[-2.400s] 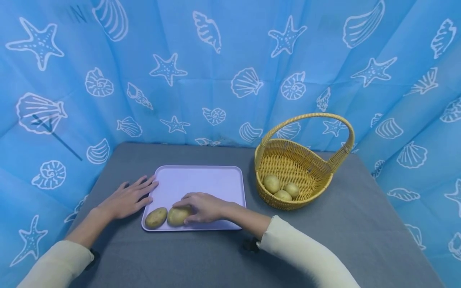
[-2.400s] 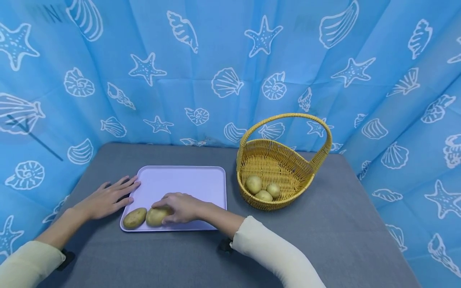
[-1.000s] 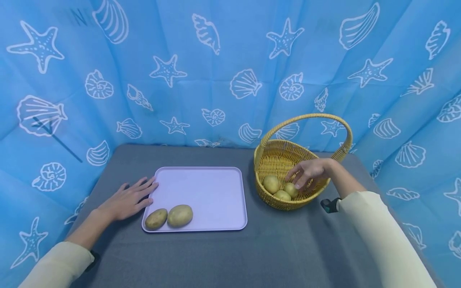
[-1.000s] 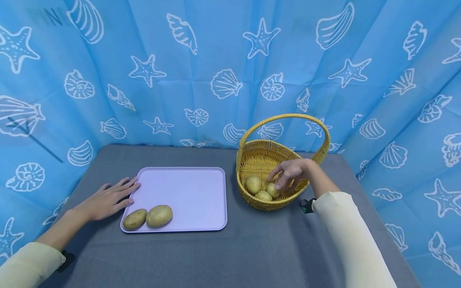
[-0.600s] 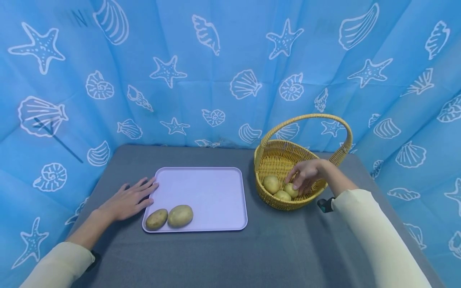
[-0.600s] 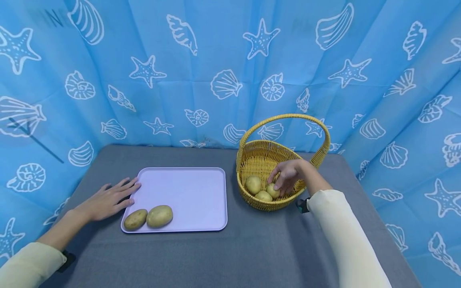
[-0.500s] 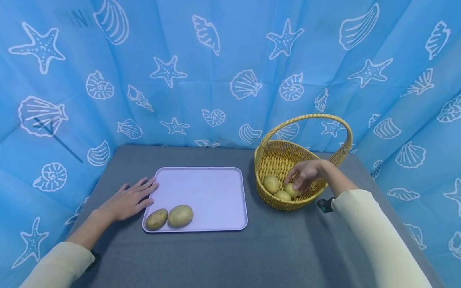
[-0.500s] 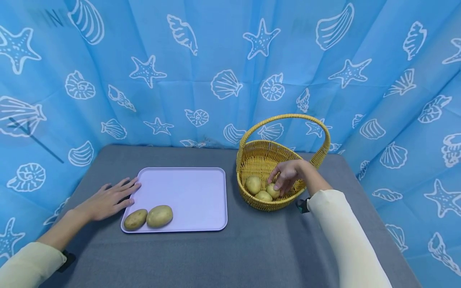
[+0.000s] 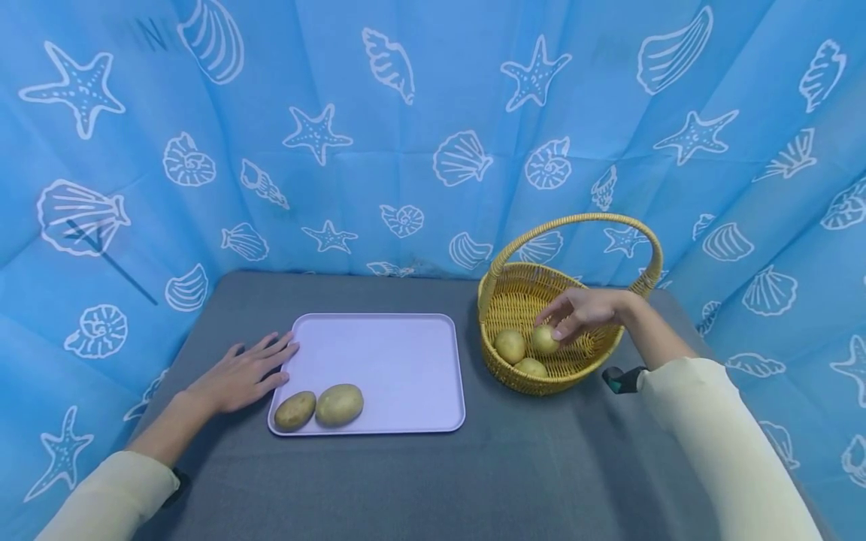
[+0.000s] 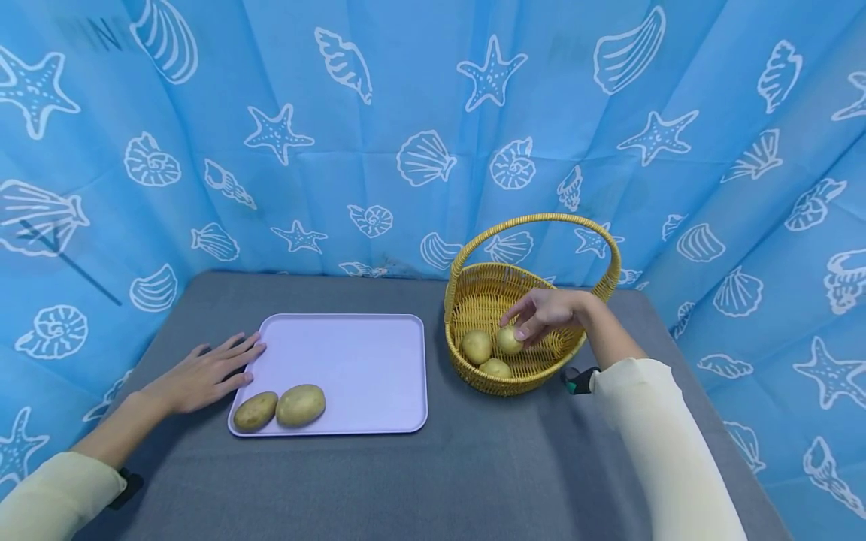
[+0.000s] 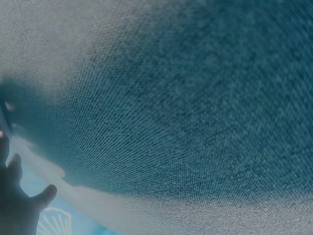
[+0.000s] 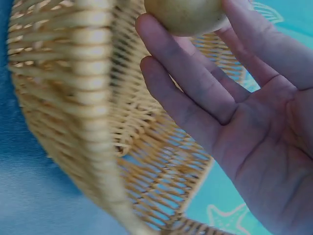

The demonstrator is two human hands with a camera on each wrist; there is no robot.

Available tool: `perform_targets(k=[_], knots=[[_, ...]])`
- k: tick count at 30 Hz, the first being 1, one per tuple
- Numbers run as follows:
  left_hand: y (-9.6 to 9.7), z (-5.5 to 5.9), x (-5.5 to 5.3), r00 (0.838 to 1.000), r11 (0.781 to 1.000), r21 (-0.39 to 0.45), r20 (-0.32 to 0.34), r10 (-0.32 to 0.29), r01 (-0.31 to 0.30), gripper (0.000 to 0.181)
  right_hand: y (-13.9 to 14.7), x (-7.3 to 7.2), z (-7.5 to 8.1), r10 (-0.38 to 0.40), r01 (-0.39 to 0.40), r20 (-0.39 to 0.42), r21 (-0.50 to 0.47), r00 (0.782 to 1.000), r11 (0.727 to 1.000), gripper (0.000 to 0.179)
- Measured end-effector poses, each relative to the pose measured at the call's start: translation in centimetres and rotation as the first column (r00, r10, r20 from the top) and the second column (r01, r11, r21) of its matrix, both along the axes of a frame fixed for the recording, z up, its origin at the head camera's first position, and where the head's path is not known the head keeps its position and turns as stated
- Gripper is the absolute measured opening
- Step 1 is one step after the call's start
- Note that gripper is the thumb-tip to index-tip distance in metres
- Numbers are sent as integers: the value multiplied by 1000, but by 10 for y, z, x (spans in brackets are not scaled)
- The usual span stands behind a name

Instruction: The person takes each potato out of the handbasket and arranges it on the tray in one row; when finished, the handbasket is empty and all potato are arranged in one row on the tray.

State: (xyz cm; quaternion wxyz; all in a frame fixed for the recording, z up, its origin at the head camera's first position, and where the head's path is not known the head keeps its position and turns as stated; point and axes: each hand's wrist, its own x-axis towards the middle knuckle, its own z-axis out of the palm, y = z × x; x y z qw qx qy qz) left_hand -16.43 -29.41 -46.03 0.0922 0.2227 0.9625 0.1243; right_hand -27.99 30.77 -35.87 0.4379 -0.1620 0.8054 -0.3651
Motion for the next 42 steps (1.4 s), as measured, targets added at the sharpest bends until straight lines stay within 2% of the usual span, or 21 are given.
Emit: perform_targets(k=[3, 6, 10, 14, 17, 21, 25, 28, 35, 42], knots=[[0, 1, 0, 1000, 1000, 3, -3, 0, 0, 63, -2, 1, 12, 52, -52, -109, 6, 993, 999, 52], [0, 1, 0, 1000, 1000, 16, -10, -1, 1, 62, -8, 4, 24, 96, -94, -204, 19, 974, 995, 51], [0, 1, 1, 1000, 1000, 25, -14, -2, 2, 62, -21, 10, 34, 161, -175, -255, -33, 953, 984, 48], [1, 2, 1, 1000, 1000, 11, -1, -1, 1, 62, -39, 17, 36, 244, -289, -305, -114, 921, 950, 46], [1, 1, 1, 1000, 1000, 3, 7, 2, -2, 63, -55, 22, 34, 268, -329, -318, -158, 910, 931, 46], [0, 0, 1, 1000, 1000, 2, 6, 7, -7, 63, -78, 32, 27, 260, -326, -299, -200, 918, 924, 44], [1, -1, 0, 1000, 1000, 0, -1, 4, -4, 63, -103, 43, 18, 256, -337, -324, -225, 911, 914, 43], [2, -1, 0, 1000, 1000, -5, -3, 0, 0, 63, -121, 51, 6, 255, -348, -341, -247, 905, 904, 43], [2, 0, 0, 1000, 1000, -2, -1, 3, -3, 63, -162, 65, -25, 270, -366, -317, -299, 909, 881, 43], [2, 0, 0, 1000, 1000, -17, -9, 4, -4, 63, -197, 73, -53, 331, -428, -329, -289, 884, 856, 39]])
